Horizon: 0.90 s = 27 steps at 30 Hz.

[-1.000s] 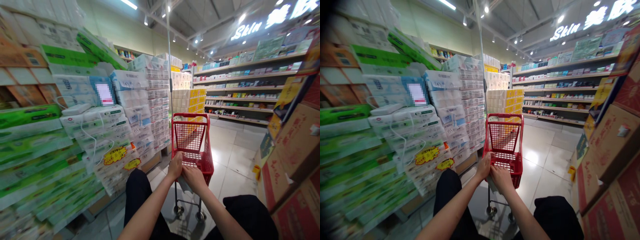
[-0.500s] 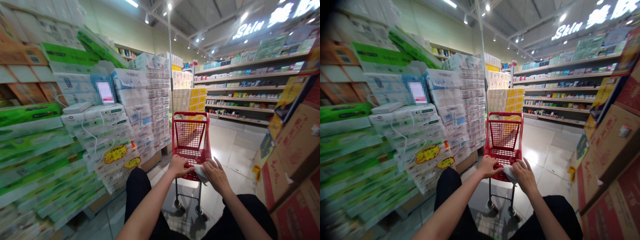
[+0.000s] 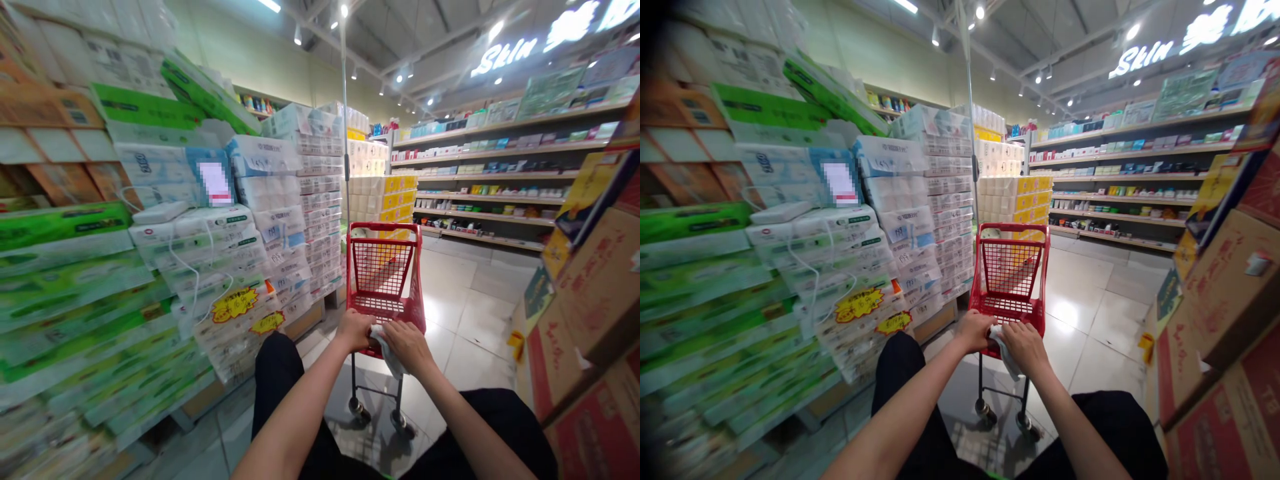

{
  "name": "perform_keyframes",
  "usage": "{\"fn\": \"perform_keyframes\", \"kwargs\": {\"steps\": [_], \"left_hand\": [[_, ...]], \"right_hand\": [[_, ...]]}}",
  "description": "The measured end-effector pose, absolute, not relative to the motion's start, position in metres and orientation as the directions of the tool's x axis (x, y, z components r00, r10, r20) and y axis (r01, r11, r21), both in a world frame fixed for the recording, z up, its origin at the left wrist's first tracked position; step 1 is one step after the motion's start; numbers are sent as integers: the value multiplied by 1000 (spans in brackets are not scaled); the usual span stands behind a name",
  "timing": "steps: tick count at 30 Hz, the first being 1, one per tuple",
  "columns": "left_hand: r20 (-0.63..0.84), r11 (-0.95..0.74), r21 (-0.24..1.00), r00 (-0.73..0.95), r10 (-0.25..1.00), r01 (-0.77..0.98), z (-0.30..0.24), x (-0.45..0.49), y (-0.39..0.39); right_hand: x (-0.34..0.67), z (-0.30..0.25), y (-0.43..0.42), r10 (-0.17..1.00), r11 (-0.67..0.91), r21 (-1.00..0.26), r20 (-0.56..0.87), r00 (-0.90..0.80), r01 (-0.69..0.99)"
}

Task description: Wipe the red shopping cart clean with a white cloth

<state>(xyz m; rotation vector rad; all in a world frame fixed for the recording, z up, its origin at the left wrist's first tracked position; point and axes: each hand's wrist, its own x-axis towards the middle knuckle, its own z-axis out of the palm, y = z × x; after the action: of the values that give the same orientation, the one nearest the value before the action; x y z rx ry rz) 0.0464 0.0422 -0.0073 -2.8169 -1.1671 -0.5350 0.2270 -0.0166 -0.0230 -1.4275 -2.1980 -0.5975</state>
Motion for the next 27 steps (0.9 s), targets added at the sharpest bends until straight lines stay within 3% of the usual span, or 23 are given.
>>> {"fn": "perform_keyframes", "kwargs": {"steps": [13,23,27], "left_hand": [[375,-731,68,661,649,679,-16,61,41],[392,-665,66,594,703,744,-19,60,36],[385,-667,69,597,704,742,-16,53,36]], "right_hand": [[322,-8,-15,742,492,48,500,-447,870],[222,-23,-20,737,337,94,592,-325,937],[219,-25,-20,700,432,70,602,-383,899]]}}
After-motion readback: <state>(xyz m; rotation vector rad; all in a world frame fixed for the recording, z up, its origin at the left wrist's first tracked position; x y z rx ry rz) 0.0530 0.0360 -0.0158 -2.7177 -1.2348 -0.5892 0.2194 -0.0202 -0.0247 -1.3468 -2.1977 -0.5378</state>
